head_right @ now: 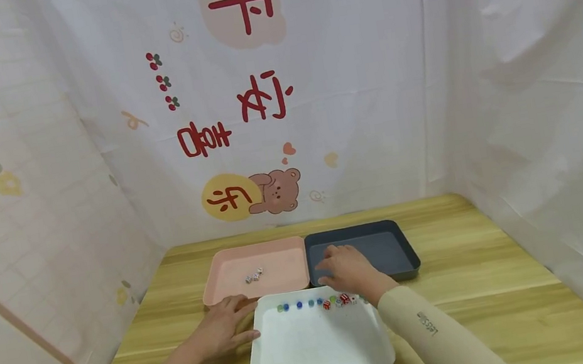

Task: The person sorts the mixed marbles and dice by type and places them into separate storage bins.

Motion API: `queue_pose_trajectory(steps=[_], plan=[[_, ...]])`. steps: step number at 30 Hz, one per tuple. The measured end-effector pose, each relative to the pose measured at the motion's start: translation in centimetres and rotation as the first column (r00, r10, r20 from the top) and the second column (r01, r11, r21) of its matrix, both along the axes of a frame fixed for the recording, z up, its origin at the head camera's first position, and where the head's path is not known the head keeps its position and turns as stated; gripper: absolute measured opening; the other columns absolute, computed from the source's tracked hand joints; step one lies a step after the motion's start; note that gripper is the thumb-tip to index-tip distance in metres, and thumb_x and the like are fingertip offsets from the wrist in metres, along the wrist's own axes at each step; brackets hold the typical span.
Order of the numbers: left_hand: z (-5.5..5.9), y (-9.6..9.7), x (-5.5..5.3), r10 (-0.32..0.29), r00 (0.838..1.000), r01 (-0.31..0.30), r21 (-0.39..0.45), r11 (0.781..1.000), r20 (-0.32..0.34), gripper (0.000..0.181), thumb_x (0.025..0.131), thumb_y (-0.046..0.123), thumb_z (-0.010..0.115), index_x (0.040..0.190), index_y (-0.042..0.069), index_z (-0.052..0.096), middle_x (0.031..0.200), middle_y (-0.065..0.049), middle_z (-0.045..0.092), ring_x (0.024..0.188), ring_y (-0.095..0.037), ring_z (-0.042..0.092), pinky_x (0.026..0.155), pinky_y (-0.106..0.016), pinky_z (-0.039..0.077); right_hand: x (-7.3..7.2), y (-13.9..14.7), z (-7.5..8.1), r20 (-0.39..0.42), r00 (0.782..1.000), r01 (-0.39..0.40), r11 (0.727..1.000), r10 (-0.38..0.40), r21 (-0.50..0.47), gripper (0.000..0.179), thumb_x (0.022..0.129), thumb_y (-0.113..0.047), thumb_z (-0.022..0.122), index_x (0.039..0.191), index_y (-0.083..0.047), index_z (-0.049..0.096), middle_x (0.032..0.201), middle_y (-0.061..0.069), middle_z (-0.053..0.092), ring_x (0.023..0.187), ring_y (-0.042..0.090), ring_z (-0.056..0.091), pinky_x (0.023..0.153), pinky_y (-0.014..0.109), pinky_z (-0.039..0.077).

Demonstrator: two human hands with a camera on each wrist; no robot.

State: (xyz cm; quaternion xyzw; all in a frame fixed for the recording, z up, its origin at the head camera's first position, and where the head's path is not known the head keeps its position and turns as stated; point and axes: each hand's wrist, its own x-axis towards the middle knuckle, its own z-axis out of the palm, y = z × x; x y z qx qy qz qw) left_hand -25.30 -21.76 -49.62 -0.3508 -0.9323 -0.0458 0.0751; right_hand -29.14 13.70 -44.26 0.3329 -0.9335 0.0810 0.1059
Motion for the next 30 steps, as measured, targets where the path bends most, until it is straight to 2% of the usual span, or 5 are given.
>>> queue_pose_trajectory(steps=[4,10,21,30], plan=[[-0.2,0.0,0.1,-0.006,1.000,0.006,0.001,1.000,0.005,0.072,0.097,0.064,0.045,0.142,0.009,0.055,0.135,-0.018,0.049,0.124,-0.036,0.047,0.107,-0.053,0.036,-0.1,-2.2,-0.1,0.067,0.998,0.010,1.000,-0.010,-0.002,0.027,0.092,-0.030,0.072,0.113,-0.016,0.076,0.121,0.014,0.061,0.113,0.030,0.057,0.100,0.055,0.044],[-0.2,0.1,0.1,-0.003,1.000,0.003,0.001,1.000,0.017,0.074,0.097,0.065,0.044,0.145,0.010,0.051,0.137,-0.018,0.048,0.126,-0.036,0.047,0.108,-0.052,0.036,0.1,-5.1,-0.6,0.158,0.987,0.022,1.000,-0.022,-0.002,0.022,0.091,-0.029,0.073,0.109,-0.016,0.077,0.127,0.014,0.059,0.122,0.031,0.052,0.107,0.059,0.034],[0.1,-0.2,0.2,0.013,1.000,-0.013,-0.005,1.000,0.026,0.073,0.096,0.065,0.045,0.145,0.011,0.053,0.138,-0.017,0.048,0.126,-0.035,0.046,0.106,-0.051,0.038,0.3,-8.9,-2.1,0.171,0.981,0.064,0.985,-0.092,0.160,0.023,0.087,-0.039,0.076,0.107,-0.030,0.077,0.134,0.009,0.057,0.127,0.030,0.049,0.109,0.061,0.031],[-0.1,-0.2,0.2,0.006,1.000,-0.006,-0.016,1.000,0.012,0.072,0.096,0.064,0.046,0.144,0.011,0.053,0.138,-0.018,0.048,0.127,-0.035,0.045,0.106,-0.052,0.038,0.2,-9.8,-3.8,0.200,0.971,0.088,0.975,-0.130,0.205,0.026,0.088,-0.041,0.075,0.111,-0.032,0.076,0.138,0.007,0.056,0.132,0.028,0.046,0.110,0.062,0.029]])
